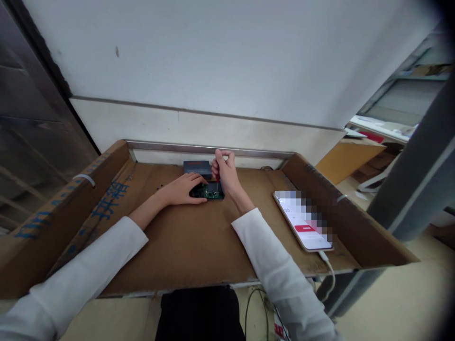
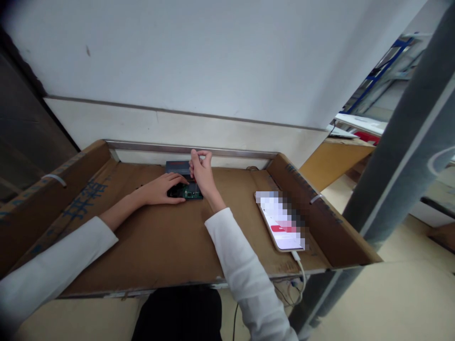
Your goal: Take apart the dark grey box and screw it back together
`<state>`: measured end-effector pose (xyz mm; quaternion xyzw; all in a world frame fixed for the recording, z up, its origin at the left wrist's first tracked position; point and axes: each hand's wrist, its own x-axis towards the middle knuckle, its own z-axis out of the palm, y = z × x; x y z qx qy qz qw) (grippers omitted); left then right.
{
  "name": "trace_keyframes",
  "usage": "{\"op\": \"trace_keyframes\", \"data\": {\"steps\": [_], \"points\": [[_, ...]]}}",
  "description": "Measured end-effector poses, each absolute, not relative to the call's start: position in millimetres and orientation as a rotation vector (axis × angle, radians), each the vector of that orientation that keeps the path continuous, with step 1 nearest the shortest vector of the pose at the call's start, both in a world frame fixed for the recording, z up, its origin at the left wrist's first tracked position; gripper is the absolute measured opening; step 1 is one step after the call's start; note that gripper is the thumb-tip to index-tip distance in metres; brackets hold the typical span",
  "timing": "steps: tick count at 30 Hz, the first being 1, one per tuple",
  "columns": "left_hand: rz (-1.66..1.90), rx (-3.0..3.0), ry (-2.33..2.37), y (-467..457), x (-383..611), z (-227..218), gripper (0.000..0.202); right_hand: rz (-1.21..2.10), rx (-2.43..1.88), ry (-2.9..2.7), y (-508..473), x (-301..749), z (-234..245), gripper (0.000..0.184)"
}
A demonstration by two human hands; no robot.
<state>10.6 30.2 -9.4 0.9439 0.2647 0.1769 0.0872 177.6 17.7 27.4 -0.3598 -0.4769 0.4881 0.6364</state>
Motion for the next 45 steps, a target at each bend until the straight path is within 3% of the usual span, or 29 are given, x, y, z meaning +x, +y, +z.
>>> {"op": "trace_keyframes", "data": {"steps": [10,21,26,31,39,45], "points": [[0.515,2.82,0.792,29,10,-9,0.051,0.604,-0.9,-1.532,4,194,39,0.026],[0.494,2.833,0.791,30,9,-9,0.052,1.222,-0.702,-1.318,4,204,31,0.03],[0.5,2.821,0.781,31,8,-9,0.052,1.277,-0.74,-1.187,16,198,25,0.029],[0.486,2.841,0.785,29,9,-8,0.052,1.125,-0.823,-1.222,17,197,23,0.04],[0.5,2.832,0.788,30,8,-8,0.048,0.451,-1.0,-1.426,9,211,18,0.023],[0.478,2.861,0.793,30,7,-9,0.049,0.291,-0.985,-1.512,2,212,22,0.016]]}}
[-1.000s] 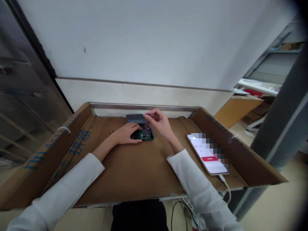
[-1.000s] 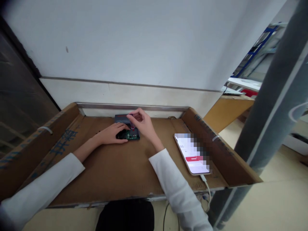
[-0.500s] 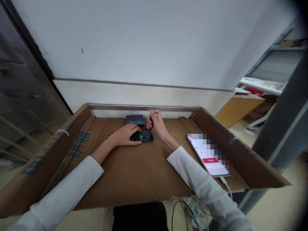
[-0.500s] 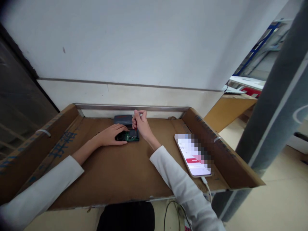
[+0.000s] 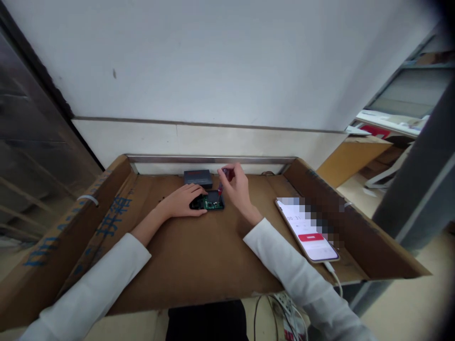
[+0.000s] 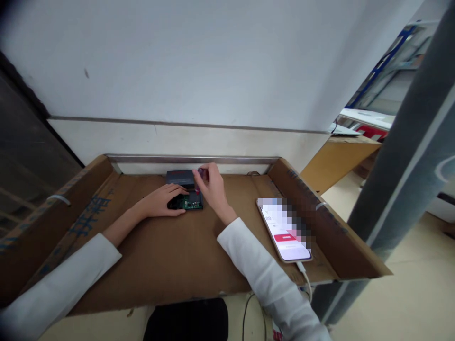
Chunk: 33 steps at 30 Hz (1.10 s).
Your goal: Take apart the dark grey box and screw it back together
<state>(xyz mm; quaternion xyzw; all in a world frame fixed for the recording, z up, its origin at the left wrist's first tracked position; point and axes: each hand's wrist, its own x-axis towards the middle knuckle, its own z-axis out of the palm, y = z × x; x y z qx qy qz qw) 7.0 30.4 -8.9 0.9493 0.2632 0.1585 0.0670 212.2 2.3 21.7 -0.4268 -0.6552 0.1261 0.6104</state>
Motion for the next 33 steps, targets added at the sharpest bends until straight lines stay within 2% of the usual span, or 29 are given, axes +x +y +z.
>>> {"op": "trace_keyframes", "data": {"steps": [4,9,13,15,20,26,30,33], "points": [[0.472,2.865,0.806,29.7,7.4,-8.4,0.049,0.464,-0.938,-1.532,-0.1,208.8,24.0,0.018],[0.453,2.843,0.805,29.4,7.7,-6.1,0.05,1.035,-0.811,-1.26,4.7,205.5,25.6,0.028],[0.446,2.837,0.796,30.5,6.5,-5.7,0.05,1.42,-0.727,-0.966,9.5,207.9,29.9,0.023],[0.453,2.843,0.795,30.7,5.9,-5.9,0.05,1.446,-0.712,-0.929,9.6,207.6,30.9,0.021],[0.461,2.857,0.789,30.6,5.9,-5.8,0.051,1.332,-0.687,-0.957,8.4,203.4,27.7,0.043],[0.48,2.878,0.789,30.3,6.2,-6.2,0.05,1.248,-0.701,-1.044,7.8,206.6,27.9,0.035],[0.482,2.879,0.791,30.4,5.9,-7.4,0.049,1.387,-0.634,-1.01,8.2,205.8,29.1,0.038],[0.477,2.888,0.796,30.4,5.9,-8.1,0.05,1.367,-0.618,-0.943,9.1,202.6,28.1,0.04]]}}
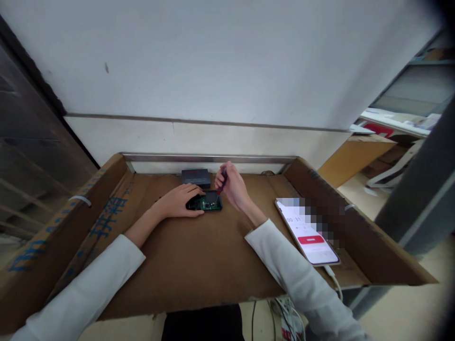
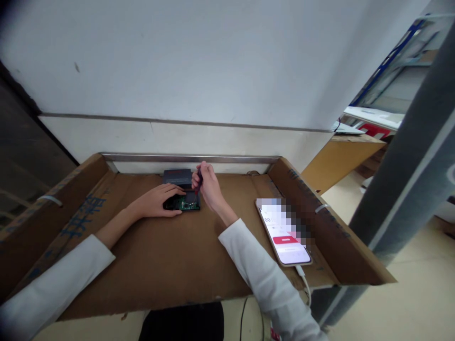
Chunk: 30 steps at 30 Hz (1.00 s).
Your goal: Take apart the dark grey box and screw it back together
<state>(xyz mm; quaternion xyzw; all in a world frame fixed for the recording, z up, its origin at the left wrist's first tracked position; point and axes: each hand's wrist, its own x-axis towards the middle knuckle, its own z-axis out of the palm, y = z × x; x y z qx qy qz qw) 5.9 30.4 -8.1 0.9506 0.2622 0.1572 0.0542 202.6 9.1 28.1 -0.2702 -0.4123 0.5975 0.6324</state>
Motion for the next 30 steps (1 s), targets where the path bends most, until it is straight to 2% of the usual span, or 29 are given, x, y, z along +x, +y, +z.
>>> {"op": "trace_keyframes", "data": {"steps": [4,11,16,24,30], "points": [[0.474,2.896,0.807,30.2,6.5,-8.0,0.05,1.307,-0.623,-0.968,8.5,200.7,26.3,0.043],[0.477,2.88,0.818,29.4,6.5,-6.4,0.049,1.289,-0.664,-1.093,4.4,205.6,29.1,0.03],[0.482,2.868,0.81,29.2,6.3,-6.2,0.05,1.393,-0.619,-1.063,4.7,204.4,30.0,0.038],[0.483,2.894,0.823,28.6,6.6,-6.8,0.049,1.293,-0.668,-0.99,8.0,197.6,23.1,0.047],[0.49,2.899,0.828,28.8,6.8,-7.6,0.049,1.219,-0.735,-1.112,3.1,202.3,28.9,0.034]]}}
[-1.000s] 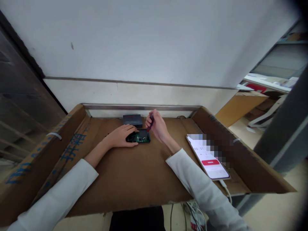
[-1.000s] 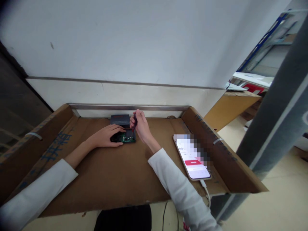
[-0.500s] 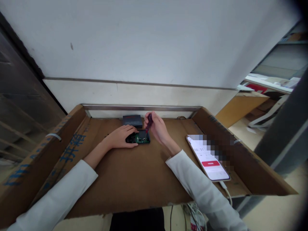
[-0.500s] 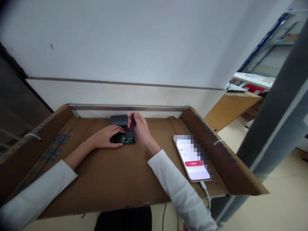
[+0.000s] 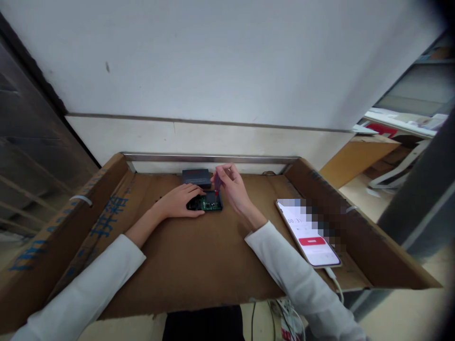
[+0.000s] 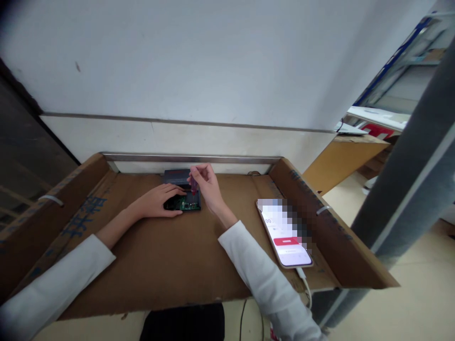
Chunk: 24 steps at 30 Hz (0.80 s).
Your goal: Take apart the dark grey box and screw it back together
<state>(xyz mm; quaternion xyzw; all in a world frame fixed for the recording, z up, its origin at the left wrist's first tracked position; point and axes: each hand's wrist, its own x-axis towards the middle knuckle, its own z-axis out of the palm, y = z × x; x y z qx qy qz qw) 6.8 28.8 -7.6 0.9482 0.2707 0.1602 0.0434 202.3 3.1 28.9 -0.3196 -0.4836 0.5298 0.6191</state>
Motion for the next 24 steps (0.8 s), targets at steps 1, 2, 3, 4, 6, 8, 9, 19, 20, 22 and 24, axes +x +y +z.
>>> {"op": "trace_keyframes", "data": {"steps": [1,2,3,4,6,8,9,19,20,22,24], "points": [[0.492,2.897,0.826,29,7,-8,0.05,1.226,-0.733,-1.129,2,203,30,0.033],[0.494,2.894,0.823,29,7,-8,0.05,1.247,-0.725,-1.137,2,203,31,0.033],[0.498,2.89,0.822,29,7,-8,0.051,1.279,-0.711,-1.135,2,203,31,0.035],[0.499,2.888,0.821,29,7,-8,0.051,1.314,-0.692,-1.123,2,202,31,0.036],[0.493,2.886,0.822,29,7,-8,0.05,1.356,-0.654,-1.081,3,201,30,0.037],[0.482,2.886,0.824,29,7,-7,0.05,1.345,-0.632,-1.041,4,199,28,0.035],[0.481,2.883,0.822,29,7,-6,0.05,1.33,-0.629,-1.033,4,198,27,0.035],[0.484,2.888,0.813,29,7,-7,0.051,1.082,-0.753,-1.205,4,203,30,0.03],[0.482,2.891,0.813,29,7,-7,0.051,1.043,-0.755,-1.232,4,204,31,0.028],[0.485,2.894,0.809,29,7,-7,0.051,1.008,-0.754,-1.286,4,206,32,0.024],[0.494,2.893,0.805,29,7,-7,0.051,1.042,-0.751,-1.338,4,207,32,0.021]]}}
